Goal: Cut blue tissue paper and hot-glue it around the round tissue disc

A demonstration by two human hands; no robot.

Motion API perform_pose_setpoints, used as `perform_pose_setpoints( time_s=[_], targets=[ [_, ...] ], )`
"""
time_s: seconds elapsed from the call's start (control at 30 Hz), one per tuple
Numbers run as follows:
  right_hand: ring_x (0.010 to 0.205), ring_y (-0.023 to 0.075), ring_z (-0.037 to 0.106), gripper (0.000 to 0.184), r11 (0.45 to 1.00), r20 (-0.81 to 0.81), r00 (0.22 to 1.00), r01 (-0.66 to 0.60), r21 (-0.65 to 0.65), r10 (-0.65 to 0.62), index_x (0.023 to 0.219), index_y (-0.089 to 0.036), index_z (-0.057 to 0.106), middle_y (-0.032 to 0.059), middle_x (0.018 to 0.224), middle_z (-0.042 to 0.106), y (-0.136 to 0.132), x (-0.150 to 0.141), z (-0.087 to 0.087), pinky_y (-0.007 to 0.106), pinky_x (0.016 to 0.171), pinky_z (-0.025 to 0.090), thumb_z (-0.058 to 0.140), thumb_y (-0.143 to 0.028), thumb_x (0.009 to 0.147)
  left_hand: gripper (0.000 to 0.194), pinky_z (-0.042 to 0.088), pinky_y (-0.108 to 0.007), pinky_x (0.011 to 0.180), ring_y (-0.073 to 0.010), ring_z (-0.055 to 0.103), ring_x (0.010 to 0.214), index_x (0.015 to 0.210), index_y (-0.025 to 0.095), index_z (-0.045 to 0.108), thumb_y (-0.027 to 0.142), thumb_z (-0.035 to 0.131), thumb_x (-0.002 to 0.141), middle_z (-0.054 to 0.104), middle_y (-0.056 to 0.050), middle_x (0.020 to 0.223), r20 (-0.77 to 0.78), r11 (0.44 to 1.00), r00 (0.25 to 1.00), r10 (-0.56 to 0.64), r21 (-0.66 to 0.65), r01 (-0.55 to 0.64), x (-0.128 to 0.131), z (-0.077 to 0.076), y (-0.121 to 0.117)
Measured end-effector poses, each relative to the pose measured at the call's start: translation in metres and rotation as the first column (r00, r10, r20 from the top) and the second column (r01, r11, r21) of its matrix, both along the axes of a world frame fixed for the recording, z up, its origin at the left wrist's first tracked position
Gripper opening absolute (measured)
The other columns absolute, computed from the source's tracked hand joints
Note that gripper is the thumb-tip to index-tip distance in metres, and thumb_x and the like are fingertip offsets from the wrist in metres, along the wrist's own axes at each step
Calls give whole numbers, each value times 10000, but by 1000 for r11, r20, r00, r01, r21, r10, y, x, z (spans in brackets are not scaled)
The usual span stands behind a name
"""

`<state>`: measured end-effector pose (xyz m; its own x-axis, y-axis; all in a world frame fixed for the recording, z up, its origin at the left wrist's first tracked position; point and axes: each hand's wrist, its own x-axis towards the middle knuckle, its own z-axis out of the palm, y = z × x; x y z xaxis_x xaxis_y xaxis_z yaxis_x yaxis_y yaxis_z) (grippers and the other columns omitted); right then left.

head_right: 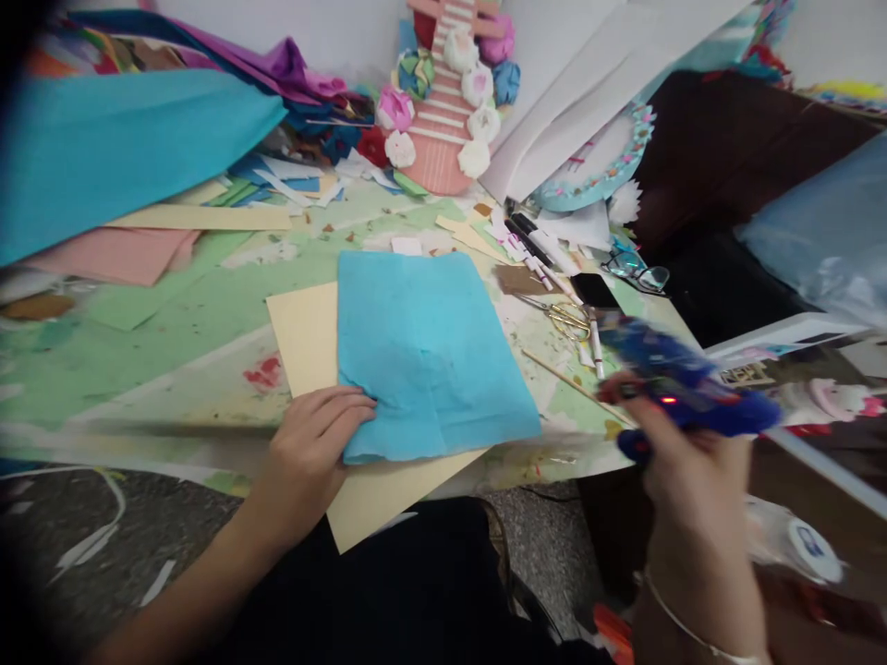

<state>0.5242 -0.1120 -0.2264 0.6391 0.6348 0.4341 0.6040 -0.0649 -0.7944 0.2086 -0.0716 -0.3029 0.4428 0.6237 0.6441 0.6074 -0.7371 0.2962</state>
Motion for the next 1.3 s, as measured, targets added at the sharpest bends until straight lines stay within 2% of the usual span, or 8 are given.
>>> perform_pose_setpoints(
  time_s=[0.07,0.13,0.43,0.53,0.67,0.9,1.03,1.3],
  targets=[
    [774,230,687,77,918,-159,907,-397,-16,390,774,-253,716,53,799,706,5,-34,-6,411,755,566,727,-324,748,302,514,-482,861,-293,628,1046,972,119,629,-35,392,864,715,-110,992,1,1000,1000,-10,-27,10,-2,1,1],
    [790,200,683,56,777,-268,745,-629,23,611,816,-248,724,19,810,710,15,-66,-8,375,764,572,706,-288,782,308,515,-490,889,-286,616,1083,1017,130,625,-22,397,877,709,-111,1031,14,999,1000,-19,-46,19,-6,1,4],
    [914,206,708,141,553,-443,475,-831,59,760,910,-194,705,33,931,755,80,-126,-27,372,860,578,654,-272,804,252,551,-445,903,-264,636,1093,1055,128,628,28,470,888,692,-146,1099,-18,993,997,-82,80,83,-27,-8,25],
    [949,202,704,151,527,-461,458,-849,27,760,923,-201,715,27,964,759,79,-130,-34,362,880,569,655,-264,800,223,561,-423,876,-260,648,1035,1034,96,626,19,477,886,689,-163,1068,-35,995,997,-62,78,64,-27,-9,24],
    [874,194,696,206,566,-424,512,-824,3,748,972,-207,702,20,943,752,71,-130,-40,339,789,582,681,-268,776,196,560,-424,838,-280,644,984,986,55,636,16,473,885,681,-178,1038,-129,995,990,-48,83,59,-26,-4,23],
    [717,156,552,161,569,-114,617,-771,-287,779,776,-211,585,4,753,591,52,-125,-38,292,619,482,653,-344,837,264,540,-455,777,-313,628,970,1028,41,651,71,417,910,665,-202,1053,-289,997,957,-13,67,34,-19,6,14],
    [686,155,469,205,523,-15,563,-777,-350,826,710,-218,487,-13,683,492,46,-129,-33,295,597,392,611,-265,866,282,520,-472,814,-326,597,1053,1026,62,667,61,410,910,671,-185,1063,-250,999,968,17,45,-6,-13,6,6],
    [739,176,427,260,454,12,497,-783,-426,868,705,-216,394,-4,695,467,42,-135,-30,321,641,338,565,-227,900,207,526,-418,712,-269,579,891,989,35,690,47,503,900,708,-144,954,-157,997,988,-12,72,24,-12,6,3]
  ],
)
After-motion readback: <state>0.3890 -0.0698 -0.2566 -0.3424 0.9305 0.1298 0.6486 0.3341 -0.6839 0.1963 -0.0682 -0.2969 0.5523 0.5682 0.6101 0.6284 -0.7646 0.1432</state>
